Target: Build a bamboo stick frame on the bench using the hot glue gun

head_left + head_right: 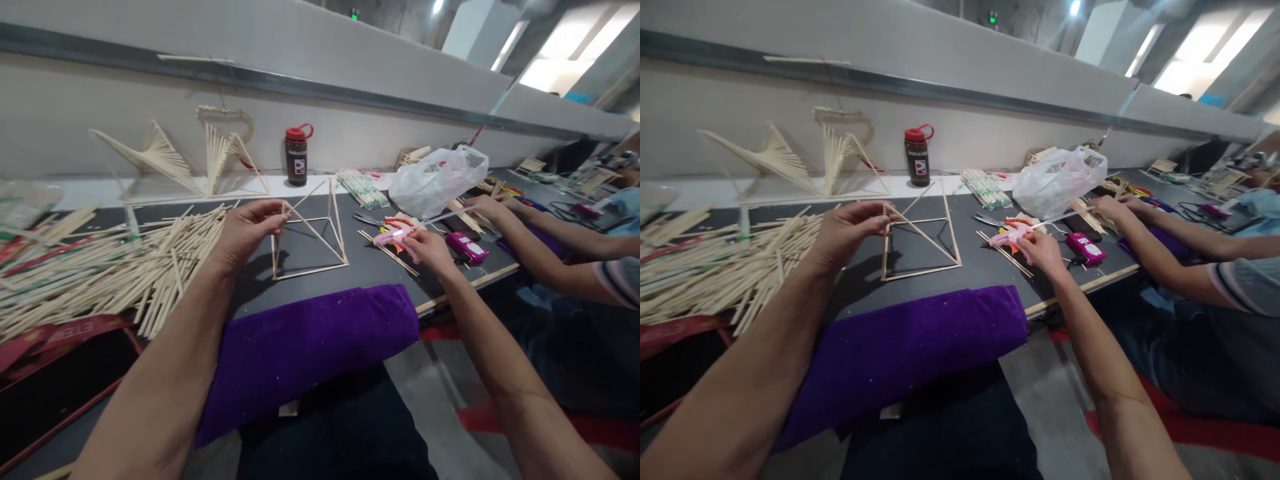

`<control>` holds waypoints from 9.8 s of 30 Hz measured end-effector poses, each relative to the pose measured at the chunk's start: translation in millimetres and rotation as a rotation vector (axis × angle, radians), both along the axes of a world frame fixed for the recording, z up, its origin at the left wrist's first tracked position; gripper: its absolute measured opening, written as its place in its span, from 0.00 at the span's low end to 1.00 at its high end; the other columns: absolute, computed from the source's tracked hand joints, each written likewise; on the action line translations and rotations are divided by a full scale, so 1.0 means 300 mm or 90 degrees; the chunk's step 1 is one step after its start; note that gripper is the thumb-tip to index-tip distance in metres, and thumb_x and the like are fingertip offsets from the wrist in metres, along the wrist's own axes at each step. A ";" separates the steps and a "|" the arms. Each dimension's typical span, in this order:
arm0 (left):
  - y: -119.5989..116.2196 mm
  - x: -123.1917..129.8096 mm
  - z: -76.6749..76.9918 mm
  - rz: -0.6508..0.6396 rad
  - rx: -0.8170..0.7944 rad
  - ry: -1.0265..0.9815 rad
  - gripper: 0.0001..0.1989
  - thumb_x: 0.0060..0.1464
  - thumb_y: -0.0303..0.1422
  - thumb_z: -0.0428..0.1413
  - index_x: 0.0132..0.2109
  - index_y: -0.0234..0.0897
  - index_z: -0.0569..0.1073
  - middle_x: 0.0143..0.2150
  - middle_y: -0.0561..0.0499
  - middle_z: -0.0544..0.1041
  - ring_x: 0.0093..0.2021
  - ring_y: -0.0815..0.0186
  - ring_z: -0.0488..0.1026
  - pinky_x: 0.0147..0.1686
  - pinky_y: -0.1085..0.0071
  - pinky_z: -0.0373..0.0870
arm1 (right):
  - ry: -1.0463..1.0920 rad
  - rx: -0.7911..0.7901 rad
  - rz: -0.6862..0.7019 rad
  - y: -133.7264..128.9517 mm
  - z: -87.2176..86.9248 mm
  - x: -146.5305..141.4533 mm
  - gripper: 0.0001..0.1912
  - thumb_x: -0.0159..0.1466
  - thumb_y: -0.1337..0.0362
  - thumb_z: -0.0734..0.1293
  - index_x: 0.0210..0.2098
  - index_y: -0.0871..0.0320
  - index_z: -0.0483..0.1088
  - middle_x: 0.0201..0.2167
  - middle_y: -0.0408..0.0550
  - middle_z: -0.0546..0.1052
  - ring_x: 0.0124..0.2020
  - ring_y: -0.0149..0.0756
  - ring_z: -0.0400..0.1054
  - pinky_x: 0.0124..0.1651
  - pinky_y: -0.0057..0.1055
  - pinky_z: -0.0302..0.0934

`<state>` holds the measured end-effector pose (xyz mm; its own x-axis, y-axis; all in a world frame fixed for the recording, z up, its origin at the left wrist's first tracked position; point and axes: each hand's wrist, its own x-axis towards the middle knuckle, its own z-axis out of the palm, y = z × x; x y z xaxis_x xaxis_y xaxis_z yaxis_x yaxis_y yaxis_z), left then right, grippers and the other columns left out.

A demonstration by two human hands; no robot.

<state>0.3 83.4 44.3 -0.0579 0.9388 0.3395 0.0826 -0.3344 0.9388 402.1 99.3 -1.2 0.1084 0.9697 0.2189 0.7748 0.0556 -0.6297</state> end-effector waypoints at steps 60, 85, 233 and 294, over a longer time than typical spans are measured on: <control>0.039 -0.010 -0.060 -0.090 0.057 -0.038 0.20 0.46 0.37 0.66 0.46 0.32 0.82 0.41 0.44 0.83 0.39 0.61 0.80 0.36 0.67 0.75 | 0.373 0.111 0.441 0.057 0.184 -0.732 0.10 0.57 0.55 0.76 0.33 0.54 0.83 0.24 0.40 0.77 0.28 0.29 0.66 0.36 0.29 0.59; 0.013 -0.002 -0.033 -0.065 0.040 0.005 0.18 0.47 0.38 0.64 0.45 0.34 0.83 0.38 0.48 0.82 0.35 0.66 0.76 0.31 0.72 0.72 | 0.340 0.162 0.434 0.055 0.178 -0.731 0.10 0.58 0.55 0.74 0.30 0.55 0.82 0.23 0.40 0.77 0.26 0.29 0.67 0.35 0.30 0.61; 0.018 -0.018 -0.036 -0.044 0.040 0.051 0.19 0.47 0.40 0.66 0.46 0.36 0.82 0.45 0.46 0.82 0.40 0.64 0.77 0.29 0.75 0.74 | 0.253 0.269 0.464 0.078 0.124 -0.734 0.11 0.67 0.57 0.68 0.37 0.54 0.81 0.26 0.41 0.79 0.29 0.30 0.71 0.36 0.29 0.63; 0.068 -0.110 -0.102 0.208 -0.072 -0.124 0.12 0.48 0.33 0.62 0.41 0.35 0.79 0.39 0.47 0.81 0.30 0.67 0.77 0.20 0.77 0.66 | 0.376 0.427 0.199 0.078 0.190 -0.607 0.17 0.67 0.50 0.67 0.36 0.57 0.78 0.25 0.42 0.77 0.24 0.27 0.70 0.28 0.26 0.62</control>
